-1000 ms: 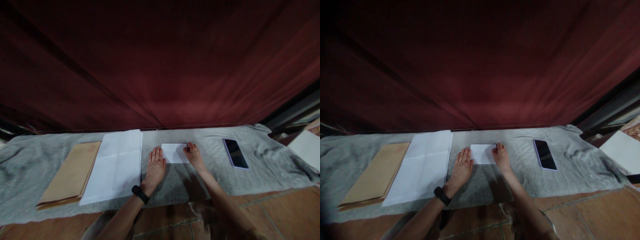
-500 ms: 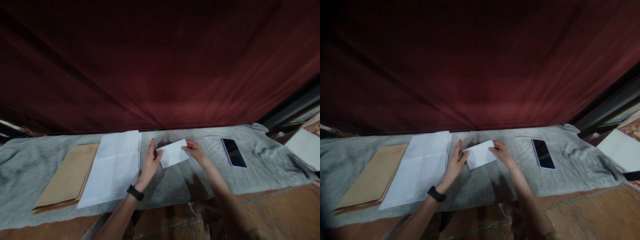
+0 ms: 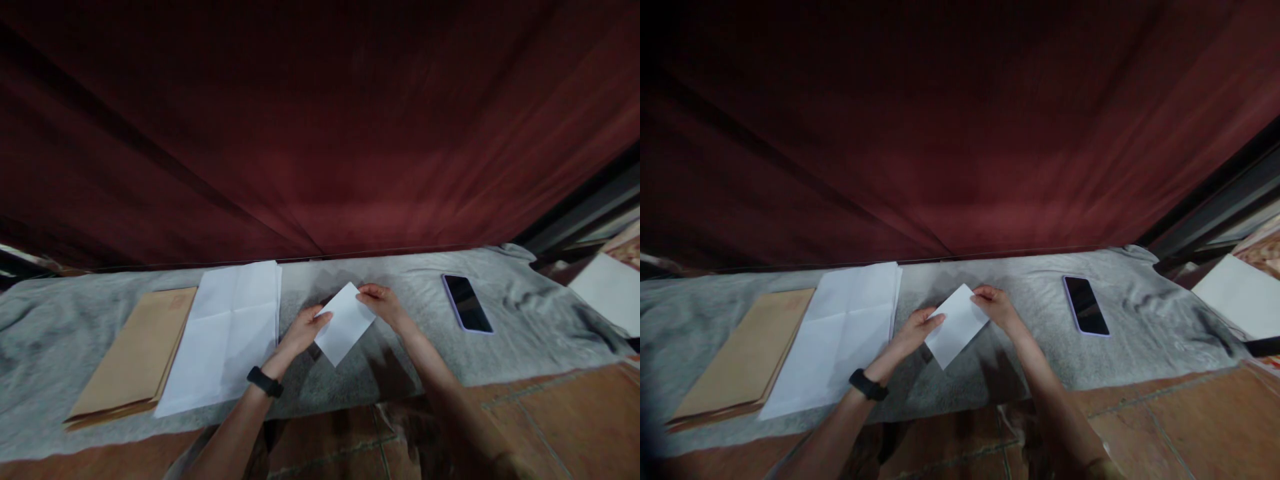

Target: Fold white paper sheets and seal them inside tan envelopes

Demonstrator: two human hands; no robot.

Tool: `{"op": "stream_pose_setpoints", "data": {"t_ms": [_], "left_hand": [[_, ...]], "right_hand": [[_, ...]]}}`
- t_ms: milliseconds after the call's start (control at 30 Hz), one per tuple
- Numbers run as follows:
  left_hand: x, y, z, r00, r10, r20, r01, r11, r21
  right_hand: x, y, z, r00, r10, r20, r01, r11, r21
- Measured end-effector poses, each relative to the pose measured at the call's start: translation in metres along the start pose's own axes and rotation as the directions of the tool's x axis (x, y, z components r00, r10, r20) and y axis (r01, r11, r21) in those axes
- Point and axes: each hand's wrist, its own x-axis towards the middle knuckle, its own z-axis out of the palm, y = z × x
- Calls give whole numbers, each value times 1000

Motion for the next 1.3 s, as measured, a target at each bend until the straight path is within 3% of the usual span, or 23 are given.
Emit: {"op": "stream_pose_setpoints", "data": {"t_ms": [133, 233, 333, 500, 667, 967, 1067, 1133, 1200, 1233, 1300], "left_hand": [[3, 0, -1, 988, 37, -147, -48, 996, -72], [4, 1, 1, 957, 69, -281, -110, 985, -134], [3, 2, 5, 943, 79, -323, -120, 986, -111], [3, 2, 7, 955, 96, -280, -112, 993, -41], [3, 3, 5, 979, 68, -190, -80, 995, -56], [-5, 7, 3, 998, -32, -57, 27, 996, -86], [-2, 4, 3, 992, 8, -122, -12, 999, -31], [-2, 5, 3, 951, 161, -262, -144, 986, 85], [-5, 9, 2, 850, 414, -326, -315, 895, 316], [-8, 11, 2, 795, 537, -283, -385, 807, 448], [-14, 16, 3, 720, 689, -82, -474, 575, 667]], "right_hand": [[-5, -3, -3, 990, 94, -109, -74, 983, 168], [-13, 1, 5, 986, 168, 4, -163, 948, 274], [-20, 10, 19, 966, 212, 146, -246, 929, 276], [-24, 20, 31, 930, 303, 209, -347, 909, 230], [-22, 15, 22, 939, 293, 180, -332, 907, 258], [-13, 4, 8, 956, 290, 46, -291, 915, 278], [-9, 2, 2, 958, 285, -40, -257, 910, 325], [-7, 1, -4, 957, 268, -109, -212, 907, 365], [-5, 0, -9, 952, 260, -159, -175, 895, 410], [-4, 0, -11, 949, 264, -173, -167, 885, 434], [-4, 2, -11, 940, 291, -177, -177, 862, 476]]}}
